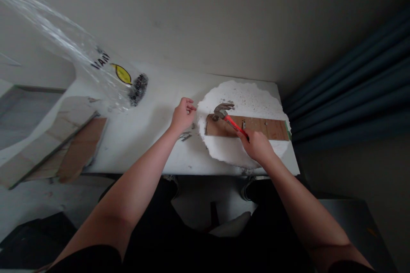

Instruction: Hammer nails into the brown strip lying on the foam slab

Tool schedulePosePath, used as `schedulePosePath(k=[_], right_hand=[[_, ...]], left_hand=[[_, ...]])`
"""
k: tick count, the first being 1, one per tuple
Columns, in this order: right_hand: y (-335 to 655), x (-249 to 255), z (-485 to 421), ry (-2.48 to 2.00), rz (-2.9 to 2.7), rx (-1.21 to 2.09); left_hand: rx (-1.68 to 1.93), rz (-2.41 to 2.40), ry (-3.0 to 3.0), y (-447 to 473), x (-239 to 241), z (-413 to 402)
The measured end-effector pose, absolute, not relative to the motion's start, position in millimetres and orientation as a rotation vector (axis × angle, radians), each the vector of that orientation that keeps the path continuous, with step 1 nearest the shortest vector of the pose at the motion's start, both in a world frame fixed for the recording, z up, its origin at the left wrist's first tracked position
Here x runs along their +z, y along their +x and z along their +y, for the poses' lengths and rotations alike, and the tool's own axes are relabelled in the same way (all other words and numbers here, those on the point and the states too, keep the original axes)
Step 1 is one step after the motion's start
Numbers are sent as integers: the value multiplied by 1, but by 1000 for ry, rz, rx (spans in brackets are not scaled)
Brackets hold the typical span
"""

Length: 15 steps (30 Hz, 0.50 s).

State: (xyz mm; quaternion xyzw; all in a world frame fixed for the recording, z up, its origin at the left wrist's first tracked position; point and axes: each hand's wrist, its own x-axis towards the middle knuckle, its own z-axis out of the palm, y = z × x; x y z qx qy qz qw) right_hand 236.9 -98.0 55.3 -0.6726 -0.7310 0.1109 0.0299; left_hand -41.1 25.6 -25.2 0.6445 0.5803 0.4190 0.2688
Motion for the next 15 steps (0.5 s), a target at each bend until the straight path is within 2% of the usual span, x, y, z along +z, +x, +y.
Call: schedulePosePath(k=[3,11,15], right_hand=[[238,53,-98,-2071,-2243,327],[241,51,-95,-2063,-2213,323],[248,52,-90,-2053,-2142,279]], left_hand=[[885,1706,1788,-47,-21,23],[-263,1957,2033,-69,-19,15],[-559,1910,2040,-74,-21,12]])
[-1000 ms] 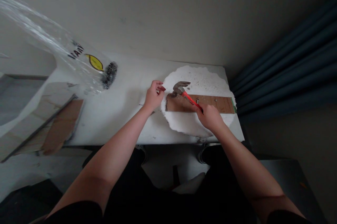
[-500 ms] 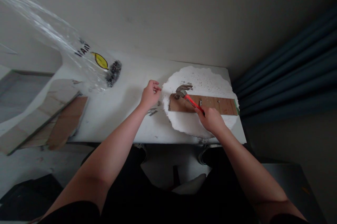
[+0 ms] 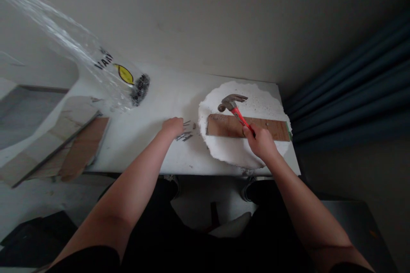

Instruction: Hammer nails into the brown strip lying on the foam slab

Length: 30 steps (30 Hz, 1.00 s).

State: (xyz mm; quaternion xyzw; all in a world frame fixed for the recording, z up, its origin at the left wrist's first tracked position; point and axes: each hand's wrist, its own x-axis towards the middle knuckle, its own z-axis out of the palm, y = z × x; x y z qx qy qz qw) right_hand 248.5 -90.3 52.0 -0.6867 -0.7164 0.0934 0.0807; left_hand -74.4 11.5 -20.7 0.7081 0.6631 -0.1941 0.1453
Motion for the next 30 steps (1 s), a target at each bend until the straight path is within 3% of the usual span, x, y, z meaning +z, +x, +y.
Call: schedulePosePath(k=[30], right_hand=[[261,44,-79,-2153,-2159,324]], left_hand=[[-591,1699,2212,-79,-41,13]])
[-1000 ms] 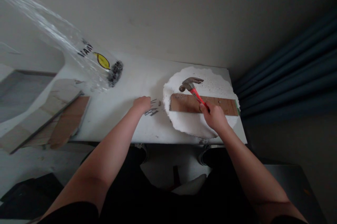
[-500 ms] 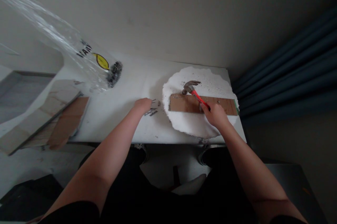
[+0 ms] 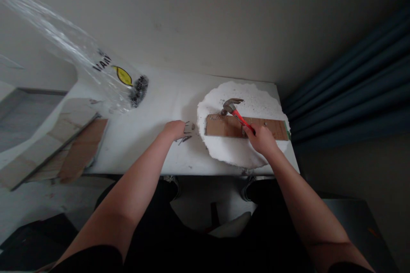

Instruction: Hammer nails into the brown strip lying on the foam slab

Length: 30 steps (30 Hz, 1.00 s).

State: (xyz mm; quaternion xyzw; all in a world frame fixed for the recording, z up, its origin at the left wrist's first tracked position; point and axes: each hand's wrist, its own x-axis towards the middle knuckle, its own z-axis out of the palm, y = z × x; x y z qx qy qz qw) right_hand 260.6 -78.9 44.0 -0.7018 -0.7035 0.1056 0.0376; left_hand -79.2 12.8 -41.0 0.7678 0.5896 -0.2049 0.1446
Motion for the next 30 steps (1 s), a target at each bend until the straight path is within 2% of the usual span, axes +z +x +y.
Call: schedulePosePath(k=[9,13,16,19,25,30], right_hand=[[260,45,-79,-2157,-2149,336],[260,46,-79,-2159,-2141,351],[259,48,-79,-2149,-2134,363],[259,49,-79,-2138,-2131,368],[260,47,-78,-2130,-2142,361],[261,46,-78,-2124,-2147,364]], left_hand=[[-376,1770,2213,-77,-36,13],[133,1852,2007,-73,-28,22],[620,1690,1805,-61,-20,27],[897,1532,1730,-45,-12,25],[1070,1299,1662,-20,-4,20],[956,1149,1704,-6,-9,19]])
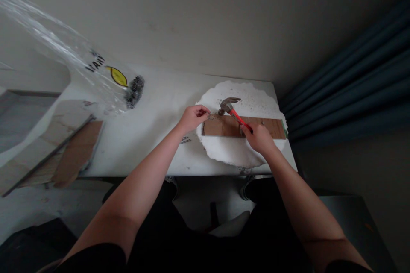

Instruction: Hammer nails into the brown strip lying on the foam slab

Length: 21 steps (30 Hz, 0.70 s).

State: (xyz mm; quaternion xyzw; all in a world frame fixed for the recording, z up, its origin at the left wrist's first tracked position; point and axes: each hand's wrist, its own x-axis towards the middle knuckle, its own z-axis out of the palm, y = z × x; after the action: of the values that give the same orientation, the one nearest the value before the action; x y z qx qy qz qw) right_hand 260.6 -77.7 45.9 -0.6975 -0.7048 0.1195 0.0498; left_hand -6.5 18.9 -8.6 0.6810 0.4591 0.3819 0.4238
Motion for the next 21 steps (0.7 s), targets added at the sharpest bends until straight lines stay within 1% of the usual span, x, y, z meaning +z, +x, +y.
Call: schedulePosePath(k=[21], right_hand=[[260,49,-78,-2111,-2147,394]], left_hand=[[920,1127,1896,11,-10,15]])
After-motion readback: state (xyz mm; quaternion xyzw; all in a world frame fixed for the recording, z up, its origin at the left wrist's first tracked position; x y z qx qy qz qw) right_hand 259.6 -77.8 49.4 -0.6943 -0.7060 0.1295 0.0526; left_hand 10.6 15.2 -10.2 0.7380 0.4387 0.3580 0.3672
